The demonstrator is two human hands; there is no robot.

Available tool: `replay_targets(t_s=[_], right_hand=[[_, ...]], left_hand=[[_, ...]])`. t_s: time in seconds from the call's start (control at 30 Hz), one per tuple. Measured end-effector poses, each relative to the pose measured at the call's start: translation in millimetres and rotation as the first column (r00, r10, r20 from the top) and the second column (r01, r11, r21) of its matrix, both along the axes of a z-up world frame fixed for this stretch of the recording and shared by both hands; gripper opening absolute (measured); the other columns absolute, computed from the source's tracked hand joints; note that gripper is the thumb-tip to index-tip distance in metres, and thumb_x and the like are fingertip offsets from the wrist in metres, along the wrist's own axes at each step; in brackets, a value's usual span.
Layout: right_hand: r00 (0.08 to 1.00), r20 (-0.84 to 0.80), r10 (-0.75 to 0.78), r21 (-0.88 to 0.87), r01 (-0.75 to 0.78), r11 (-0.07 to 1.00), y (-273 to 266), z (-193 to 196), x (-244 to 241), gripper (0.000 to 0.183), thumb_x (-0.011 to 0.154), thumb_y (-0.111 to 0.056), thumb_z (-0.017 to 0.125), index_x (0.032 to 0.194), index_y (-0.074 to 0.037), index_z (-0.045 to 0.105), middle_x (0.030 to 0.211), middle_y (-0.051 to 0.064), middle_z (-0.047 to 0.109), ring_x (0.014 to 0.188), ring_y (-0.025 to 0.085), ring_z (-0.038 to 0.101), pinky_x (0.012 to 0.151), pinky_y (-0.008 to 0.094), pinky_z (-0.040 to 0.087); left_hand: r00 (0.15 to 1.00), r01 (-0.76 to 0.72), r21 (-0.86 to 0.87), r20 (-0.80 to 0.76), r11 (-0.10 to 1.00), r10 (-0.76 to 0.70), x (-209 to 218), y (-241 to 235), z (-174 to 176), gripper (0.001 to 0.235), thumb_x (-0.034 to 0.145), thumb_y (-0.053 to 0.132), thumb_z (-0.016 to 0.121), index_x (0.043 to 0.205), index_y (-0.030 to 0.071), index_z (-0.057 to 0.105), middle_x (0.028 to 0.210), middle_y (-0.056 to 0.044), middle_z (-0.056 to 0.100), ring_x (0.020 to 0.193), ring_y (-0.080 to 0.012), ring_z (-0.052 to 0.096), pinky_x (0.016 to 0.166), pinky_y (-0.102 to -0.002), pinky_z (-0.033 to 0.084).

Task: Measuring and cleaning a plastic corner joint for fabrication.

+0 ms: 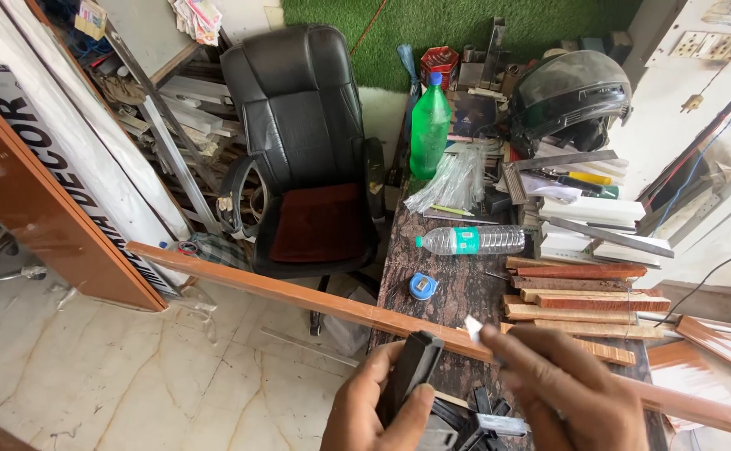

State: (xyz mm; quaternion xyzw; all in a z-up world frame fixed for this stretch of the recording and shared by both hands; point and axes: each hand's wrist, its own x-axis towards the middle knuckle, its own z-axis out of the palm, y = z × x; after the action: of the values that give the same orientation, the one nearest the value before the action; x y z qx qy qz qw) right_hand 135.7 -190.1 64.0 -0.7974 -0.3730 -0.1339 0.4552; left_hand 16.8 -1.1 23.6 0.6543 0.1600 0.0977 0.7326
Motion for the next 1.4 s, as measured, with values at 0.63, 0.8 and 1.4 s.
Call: replay_targets(t_s=[0.63, 0.8, 1.4], right_hand=[[0.974, 0.216, -0.074, -0.270, 0.132, 0.954, 8.1, -15.1, 10.7, 0.058, 0.081, -0.007, 0.070, 0.133, -0.031, 0.071, 0.110, 0.009, 0.073, 0.090, 0.021, 0.074, 0.080, 0.038, 0.061], [0.964, -0.069, -0.256, -0.194, 0.239, 0.952, -12.0, -14.4, 10.3, 0.044, 0.087, -0.005, 0.069, 0.128, -0.021, 0.072, 0.106, 0.009, 0.075, 0.078, 0.015, 0.075, 0.064, 0.034, 0.060], [0.986, -0.039, -0.163, -0.135, 0.156, 0.978, -10.2, -34.6, 12.8, 0.048, 0.084, -0.005, 0.068, 0.129, -0.022, 0.072, 0.108, 0.013, 0.075, 0.082, 0.021, 0.074, 0.067, 0.038, 0.060]], left_hand=[[0.999, -0.052, 0.763, 0.045, 0.645, 0.026, 5.0, -1.2, -36.7, 0.063, 0.081, 0.011, 0.077, 0.141, 0.003, 0.057, 0.109, -0.017, 0.077, 0.098, -0.0281, 0.078, 0.085, -0.041, 0.062], [0.970, -0.171, 0.782, 0.240, 0.599, -0.037, -0.5, -1.3, -32.2, 0.056, 0.083, 0.014, 0.081, 0.134, 0.000, 0.062, 0.103, -0.016, 0.079, 0.099, -0.0271, 0.081, 0.089, -0.043, 0.063], [0.922, 0.383, 0.169, -0.015, 0.908, -0.386, -9.1, 9.5, -210.1, 0.048, 0.097, 0.026, 0.066, 0.137, 0.002, 0.058, 0.110, -0.018, 0.065, 0.102, -0.0251, 0.063, 0.086, -0.037, 0.050]])
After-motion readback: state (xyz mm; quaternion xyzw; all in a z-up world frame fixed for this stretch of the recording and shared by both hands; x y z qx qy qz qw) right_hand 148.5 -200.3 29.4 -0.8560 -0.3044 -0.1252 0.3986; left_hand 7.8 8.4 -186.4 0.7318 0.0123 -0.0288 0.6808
